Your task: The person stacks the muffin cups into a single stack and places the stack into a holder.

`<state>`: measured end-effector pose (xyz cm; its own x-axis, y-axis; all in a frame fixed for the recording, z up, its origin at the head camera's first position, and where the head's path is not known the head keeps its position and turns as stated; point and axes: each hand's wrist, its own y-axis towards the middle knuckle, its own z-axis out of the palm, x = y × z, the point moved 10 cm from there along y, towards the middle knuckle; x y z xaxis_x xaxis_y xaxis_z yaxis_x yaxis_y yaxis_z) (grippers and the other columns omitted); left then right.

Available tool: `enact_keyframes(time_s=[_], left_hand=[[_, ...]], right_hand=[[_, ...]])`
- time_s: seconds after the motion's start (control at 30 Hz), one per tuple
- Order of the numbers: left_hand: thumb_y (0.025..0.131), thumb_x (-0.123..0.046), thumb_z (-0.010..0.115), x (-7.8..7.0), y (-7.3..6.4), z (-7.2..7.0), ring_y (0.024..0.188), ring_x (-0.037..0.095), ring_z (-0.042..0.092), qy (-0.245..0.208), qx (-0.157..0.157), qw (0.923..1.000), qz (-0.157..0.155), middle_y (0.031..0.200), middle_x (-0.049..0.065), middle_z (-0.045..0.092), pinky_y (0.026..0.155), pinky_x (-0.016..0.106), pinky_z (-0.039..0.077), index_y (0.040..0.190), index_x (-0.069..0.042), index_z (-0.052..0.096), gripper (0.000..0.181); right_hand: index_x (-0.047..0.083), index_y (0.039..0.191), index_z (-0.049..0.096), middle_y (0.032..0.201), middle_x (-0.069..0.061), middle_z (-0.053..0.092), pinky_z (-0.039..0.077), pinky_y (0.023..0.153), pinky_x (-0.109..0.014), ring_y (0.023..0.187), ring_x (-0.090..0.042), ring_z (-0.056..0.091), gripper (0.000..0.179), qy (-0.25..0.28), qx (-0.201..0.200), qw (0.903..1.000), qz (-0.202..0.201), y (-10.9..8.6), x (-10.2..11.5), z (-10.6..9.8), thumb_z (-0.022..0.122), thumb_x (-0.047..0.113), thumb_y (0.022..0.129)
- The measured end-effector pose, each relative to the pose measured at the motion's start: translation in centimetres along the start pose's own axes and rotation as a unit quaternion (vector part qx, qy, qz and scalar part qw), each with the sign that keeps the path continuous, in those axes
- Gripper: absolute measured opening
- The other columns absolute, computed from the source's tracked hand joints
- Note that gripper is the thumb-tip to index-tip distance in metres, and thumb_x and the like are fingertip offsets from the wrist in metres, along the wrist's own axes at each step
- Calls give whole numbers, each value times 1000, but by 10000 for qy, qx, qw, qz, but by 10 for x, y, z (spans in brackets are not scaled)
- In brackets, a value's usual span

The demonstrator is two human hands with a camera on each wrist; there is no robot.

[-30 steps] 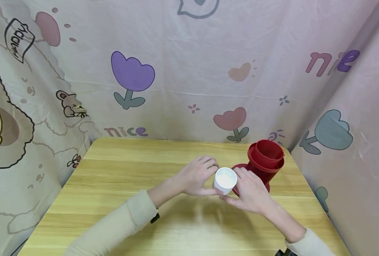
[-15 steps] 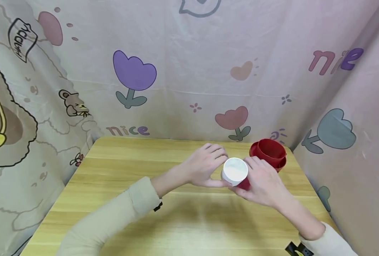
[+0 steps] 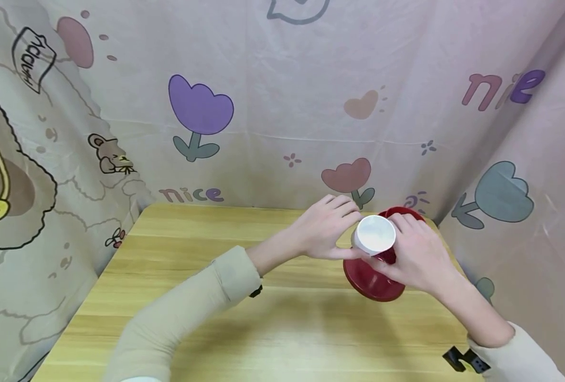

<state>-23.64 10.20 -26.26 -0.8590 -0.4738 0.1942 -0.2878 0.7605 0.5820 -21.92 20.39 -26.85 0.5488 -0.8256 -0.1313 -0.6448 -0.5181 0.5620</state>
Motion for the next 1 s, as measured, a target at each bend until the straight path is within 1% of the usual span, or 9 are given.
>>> enact_keyframes(time_s=[0.13, 0.27, 0.33, 0.47, 0.63, 0.8, 1.0], left_hand=[[81, -70, 55, 4, 13, 0, 107, 15, 54, -73, -75, 9999, -67, 108, -4, 62, 85, 29, 45, 111, -18, 63, 60], [81, -71, 54, 7, 24, 4, 111, 15, 52, 24, 16, 9998, -175, 111, -5, 62, 84, 28, 44, 114, -19, 62, 62], [81, -72, 54, 9, 28, 6, 111, 14, 52, 34, 62, 9997, -241, 112, -5, 62, 84, 27, 43, 114, -19, 62, 63], [80, -73, 56, 13, 36, 11, 108, 14, 51, -21, 126, 9993, -346, 113, -5, 62, 83, 26, 44, 111, -19, 62, 63], [81, -73, 55, 17, 46, 15, 106, 12, 51, -62, 119, 9988, -476, 112, -7, 63, 81, 24, 43, 109, -19, 62, 62], [82, -72, 55, 22, 58, 19, 110, 10, 52, -78, 144, 9976, -673, 113, -9, 63, 82, 23, 43, 112, -21, 63, 59], [82, -71, 55, 25, 68, 29, 114, 8, 51, -164, 292, 9960, -829, 116, -11, 64, 85, 21, 42, 116, -24, 63, 59]], right_hand=[[2, 108, 58, 95, -12, 62, 53, 69, -46, 85, -29, 59, 77, -70, 36, 9999, 132, 3, -13, -6, 84, 53, 57], [3, 108, 57, 91, -11, 60, 54, 65, -45, 80, -27, 57, 77, -105, 127, 9997, 204, 5, -25, -9, 85, 52, 56], [4, 110, 57, 92, -10, 60, 55, 65, -46, 80, -27, 57, 78, -76, 177, 9996, 228, 6, -31, -9, 85, 52, 56], [4, 112, 58, 93, -11, 60, 55, 66, -46, 81, -27, 57, 79, -37, 277, 9993, 258, 6, -42, -10, 86, 51, 56], [2, 110, 58, 90, -13, 61, 54, 64, -47, 78, -27, 56, 77, -23, 277, 9989, 388, 8, -54, -12, 87, 50, 57], [0, 109, 58, 91, -16, 62, 53, 61, -50, 79, -31, 57, 76, -64, 231, 9980, 584, 10, -68, -14, 86, 48, 58], [1, 107, 57, 91, -16, 60, 51, 56, -49, 77, -31, 56, 74, -251, 306, 9964, 756, 9, -79, -16, 86, 48, 57]])
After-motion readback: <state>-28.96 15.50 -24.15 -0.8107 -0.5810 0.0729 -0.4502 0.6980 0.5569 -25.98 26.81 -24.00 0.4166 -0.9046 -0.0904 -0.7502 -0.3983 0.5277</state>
